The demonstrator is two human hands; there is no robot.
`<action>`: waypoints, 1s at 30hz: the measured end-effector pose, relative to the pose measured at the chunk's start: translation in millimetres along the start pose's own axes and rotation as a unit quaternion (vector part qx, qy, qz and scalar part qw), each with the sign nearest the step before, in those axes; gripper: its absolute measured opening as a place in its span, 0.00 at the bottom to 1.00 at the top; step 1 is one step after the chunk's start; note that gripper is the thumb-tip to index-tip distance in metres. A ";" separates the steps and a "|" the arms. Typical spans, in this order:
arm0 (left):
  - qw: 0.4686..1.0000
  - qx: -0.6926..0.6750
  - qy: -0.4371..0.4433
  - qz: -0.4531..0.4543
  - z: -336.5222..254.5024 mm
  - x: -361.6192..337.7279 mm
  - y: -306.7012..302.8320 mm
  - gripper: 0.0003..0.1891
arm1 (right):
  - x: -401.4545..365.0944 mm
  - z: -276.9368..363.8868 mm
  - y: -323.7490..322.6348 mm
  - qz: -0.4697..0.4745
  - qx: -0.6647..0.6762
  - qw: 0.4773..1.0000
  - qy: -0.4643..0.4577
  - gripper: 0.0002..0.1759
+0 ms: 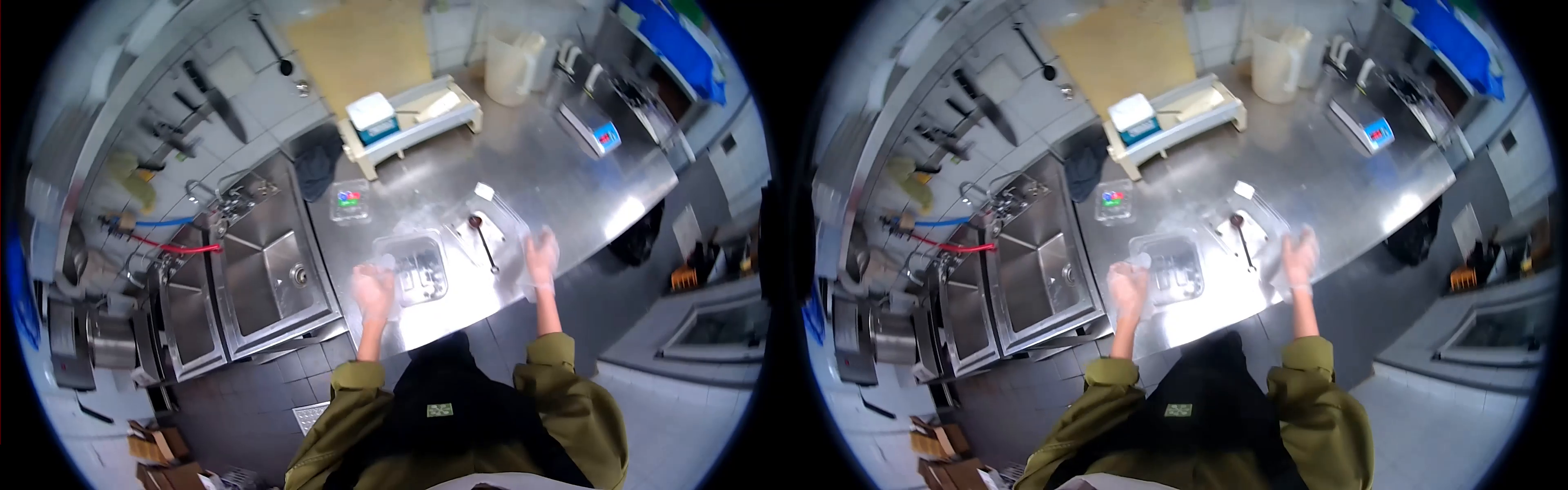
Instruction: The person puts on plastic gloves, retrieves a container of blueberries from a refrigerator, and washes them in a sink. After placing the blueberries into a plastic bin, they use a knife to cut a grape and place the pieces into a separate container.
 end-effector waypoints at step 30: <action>0.914 0.281 0.025 -0.292 301.1 475.2 -371.6 0.08 | -116.4 121.6 -86.6 -0.040 0.174 0.937 0.302 0.22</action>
Point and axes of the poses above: each hand's wrist, its own x-axis towards the middle knuckle, its own y-axis out of the palm, z = x × y, the point moved 7 cm from there along x, towards the middle knuckle
